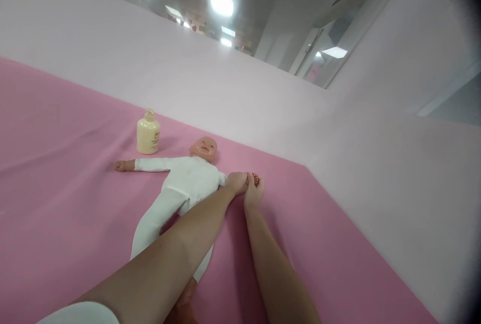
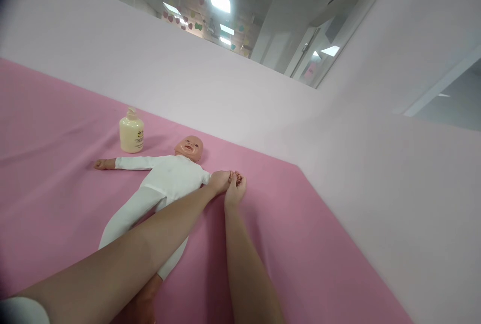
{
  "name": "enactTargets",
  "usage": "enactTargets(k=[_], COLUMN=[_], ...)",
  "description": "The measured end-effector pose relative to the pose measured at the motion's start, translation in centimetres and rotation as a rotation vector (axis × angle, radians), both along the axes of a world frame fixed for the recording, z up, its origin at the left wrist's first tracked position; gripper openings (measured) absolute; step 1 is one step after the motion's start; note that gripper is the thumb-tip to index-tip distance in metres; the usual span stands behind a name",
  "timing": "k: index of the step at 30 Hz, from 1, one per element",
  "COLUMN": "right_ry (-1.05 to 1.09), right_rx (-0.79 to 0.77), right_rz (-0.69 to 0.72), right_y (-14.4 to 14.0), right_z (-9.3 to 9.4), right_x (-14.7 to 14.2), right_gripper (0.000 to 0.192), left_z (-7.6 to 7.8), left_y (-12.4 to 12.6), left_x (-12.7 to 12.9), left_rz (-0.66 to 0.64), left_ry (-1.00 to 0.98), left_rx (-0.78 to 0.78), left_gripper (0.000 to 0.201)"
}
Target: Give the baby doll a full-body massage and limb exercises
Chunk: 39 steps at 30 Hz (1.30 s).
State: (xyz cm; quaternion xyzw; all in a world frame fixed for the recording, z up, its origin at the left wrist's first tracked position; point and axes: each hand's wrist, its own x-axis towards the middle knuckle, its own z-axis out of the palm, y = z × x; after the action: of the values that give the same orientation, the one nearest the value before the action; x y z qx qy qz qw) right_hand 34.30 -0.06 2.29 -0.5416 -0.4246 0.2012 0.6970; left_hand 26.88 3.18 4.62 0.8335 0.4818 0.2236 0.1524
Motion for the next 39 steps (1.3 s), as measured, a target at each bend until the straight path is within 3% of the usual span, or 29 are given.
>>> enactTargets(k=[10, 19, 24, 30, 39], right_ry=[-0.015, -0.061, 0.041, -0.002, 0.013], right_rx=[0.001, 0.086, 0.116, 0.019, -0.009], right_rz=[-0.018, 0.103, 0.133, 0.126, 0.044], right_y=[0.3, -1.0, -0.6, -0.1, 0.4], right_z=[-0.6, 0.3, -0.1, -0.5, -0.7], right_x=[0.2, -0.9, -0.8, -0.4, 0.2], right_gripper=[0.031, 0.048, 0.058, 0.038, 0.035], left_z=[0.1, 0.0, -0.2, -0.4, -0.8], left_y=[-0.6, -0.3, -0.1, 0.4, 0.5], left_x=[-0.4, -0.4, -0.4, -0.2, 0.2], left_rz=[-0.024, 0.033, 0.058, 0.087, 0.084], left_ry=[0.008, -0.055, -0.124, -0.175, -0.225], left_rx=[-0.002, -0.023, -0.02, -0.039, -0.031], left_gripper=[0.043, 0.05, 0.057, 0.059, 0.062])
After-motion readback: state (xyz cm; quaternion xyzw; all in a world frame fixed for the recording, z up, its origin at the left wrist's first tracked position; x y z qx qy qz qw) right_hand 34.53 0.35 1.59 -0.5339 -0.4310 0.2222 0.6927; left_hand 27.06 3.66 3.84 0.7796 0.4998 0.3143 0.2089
